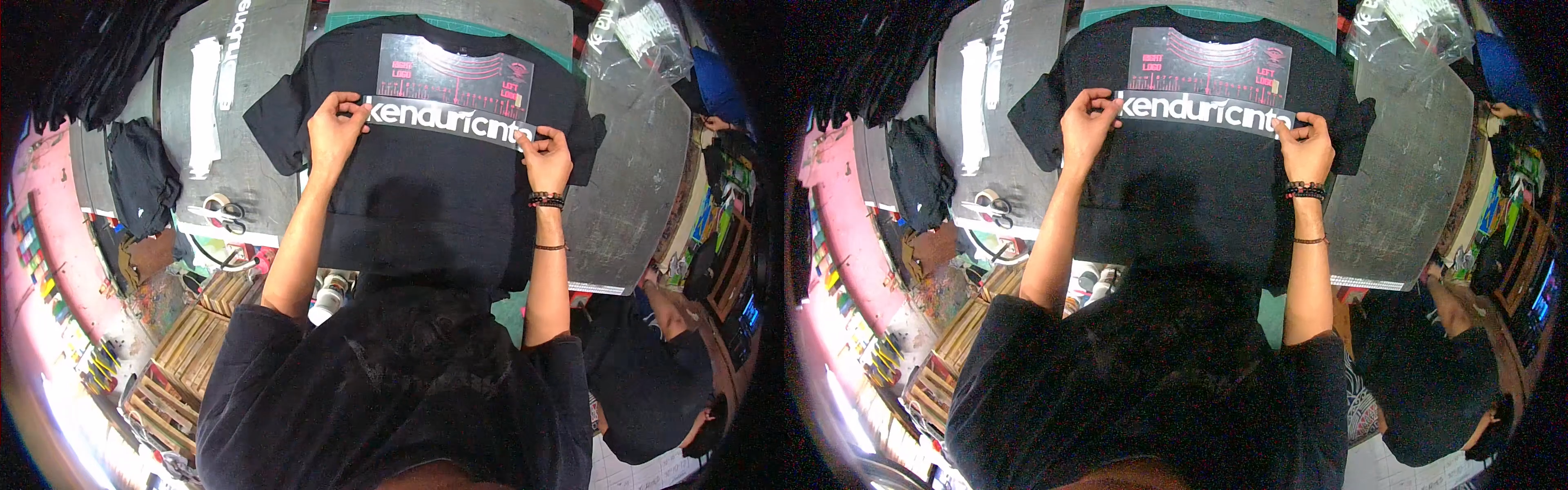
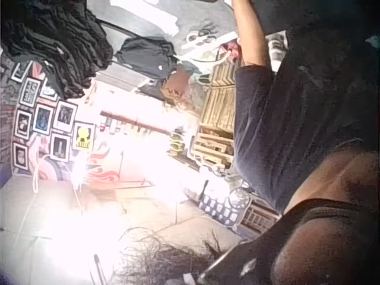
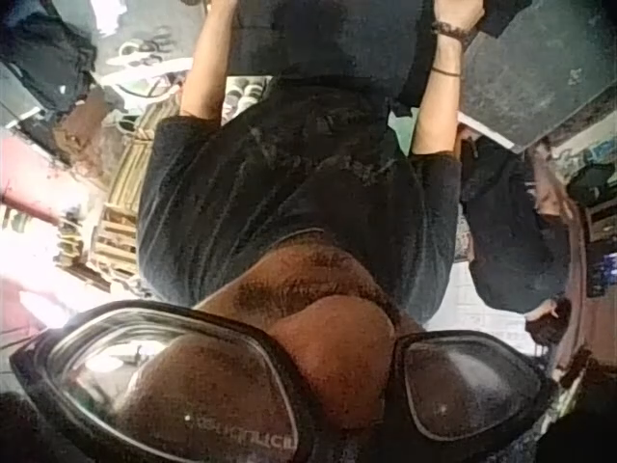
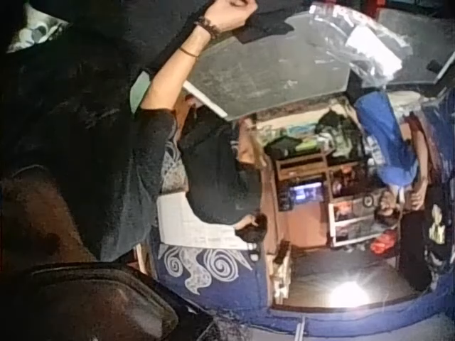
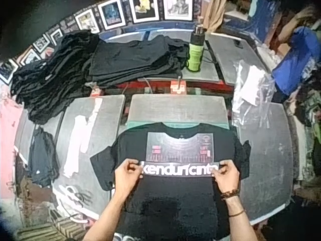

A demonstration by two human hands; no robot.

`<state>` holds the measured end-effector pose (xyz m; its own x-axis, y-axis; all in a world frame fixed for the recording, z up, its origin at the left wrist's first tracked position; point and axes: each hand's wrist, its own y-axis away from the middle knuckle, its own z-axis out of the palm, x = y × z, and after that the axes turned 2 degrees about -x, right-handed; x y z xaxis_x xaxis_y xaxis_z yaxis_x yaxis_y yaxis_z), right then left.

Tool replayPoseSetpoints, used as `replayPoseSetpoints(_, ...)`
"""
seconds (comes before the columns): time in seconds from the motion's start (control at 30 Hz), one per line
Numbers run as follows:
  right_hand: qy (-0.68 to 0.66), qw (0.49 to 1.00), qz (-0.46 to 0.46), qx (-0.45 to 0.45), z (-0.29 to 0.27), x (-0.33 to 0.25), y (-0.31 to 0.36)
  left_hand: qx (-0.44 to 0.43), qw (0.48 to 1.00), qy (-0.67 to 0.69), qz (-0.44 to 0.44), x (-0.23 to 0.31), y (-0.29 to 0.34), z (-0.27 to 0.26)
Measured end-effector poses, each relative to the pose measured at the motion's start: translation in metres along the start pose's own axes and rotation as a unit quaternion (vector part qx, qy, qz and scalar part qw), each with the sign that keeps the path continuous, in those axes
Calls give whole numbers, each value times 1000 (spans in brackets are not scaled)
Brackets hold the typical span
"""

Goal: Aligning a t-shirt and placement guide on a screen printing station.

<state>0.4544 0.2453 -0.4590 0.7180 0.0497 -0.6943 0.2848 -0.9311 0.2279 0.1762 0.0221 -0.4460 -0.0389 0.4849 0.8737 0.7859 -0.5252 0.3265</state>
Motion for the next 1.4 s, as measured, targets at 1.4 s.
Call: replayPoseSetpoints(1.4,-56,998,32,-24,-2,-10,2,24,999,-8,-44,6,-2,4)
